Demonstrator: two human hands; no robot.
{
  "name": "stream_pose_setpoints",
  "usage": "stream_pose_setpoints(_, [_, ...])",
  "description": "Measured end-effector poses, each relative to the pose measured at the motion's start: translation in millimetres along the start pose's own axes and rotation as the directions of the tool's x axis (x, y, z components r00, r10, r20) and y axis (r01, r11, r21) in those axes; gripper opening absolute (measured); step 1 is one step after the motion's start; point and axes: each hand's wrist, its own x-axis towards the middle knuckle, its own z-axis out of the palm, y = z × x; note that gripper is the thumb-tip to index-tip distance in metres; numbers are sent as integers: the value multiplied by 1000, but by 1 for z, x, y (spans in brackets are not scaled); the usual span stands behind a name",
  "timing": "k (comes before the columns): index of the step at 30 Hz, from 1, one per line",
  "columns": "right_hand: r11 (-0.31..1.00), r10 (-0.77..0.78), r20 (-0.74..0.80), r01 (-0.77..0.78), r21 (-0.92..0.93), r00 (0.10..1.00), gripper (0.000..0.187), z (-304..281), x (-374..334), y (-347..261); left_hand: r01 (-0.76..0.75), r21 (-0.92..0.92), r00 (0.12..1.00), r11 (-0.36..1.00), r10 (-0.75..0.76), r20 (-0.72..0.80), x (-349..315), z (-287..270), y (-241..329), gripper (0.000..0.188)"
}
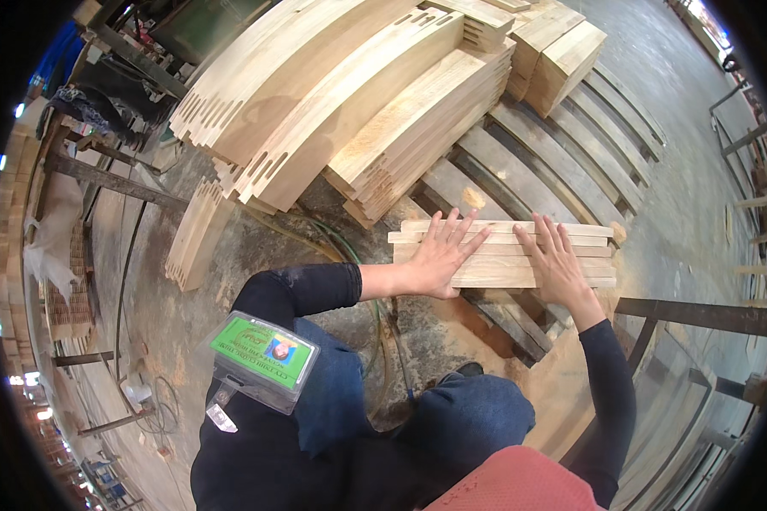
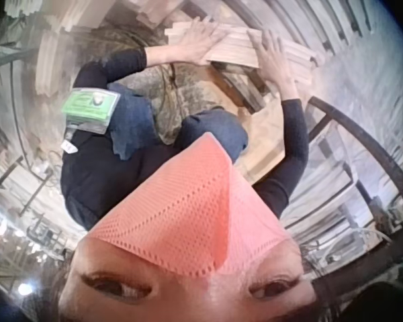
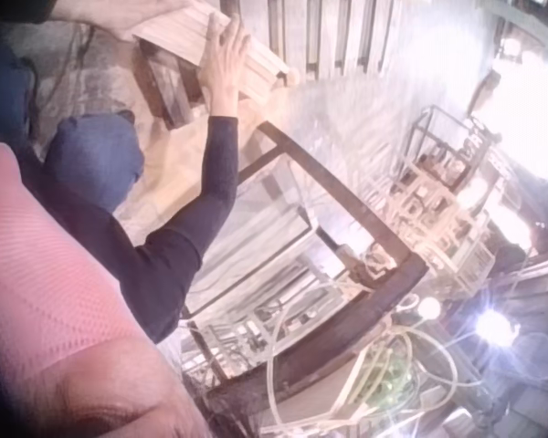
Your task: The person picks up pre-cut wooden slats with notches and stacks them on a pallet. They repeatedly lift, align, and place the pieces into a growing stack, occasionally adjusting the pile to keep it even.
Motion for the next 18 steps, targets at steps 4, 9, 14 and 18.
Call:
stream_pose_setpoints(4, [991,130,-125,-126,40,984,110,3,-15,-13,51,-22,997,998,-50,50,6,-1,1,136])
stream_pose_setpoints(9, [731,521,-364,-183,657,772,101,31,-58,-77,97,-44,986,994,-90,142,6,-9,-1,131])
stream_pose_setpoints(14, [671,599,-369,-193,716,711,99,50,-88,-105,124,-35,980,992,-117,164,8,-37,26,125])
stream_pose_setpoints(18, [976,170,-364,-105,191,916,117,-6,-62,-40,103,-30,977,994,-95,192,13,-78,49,118])
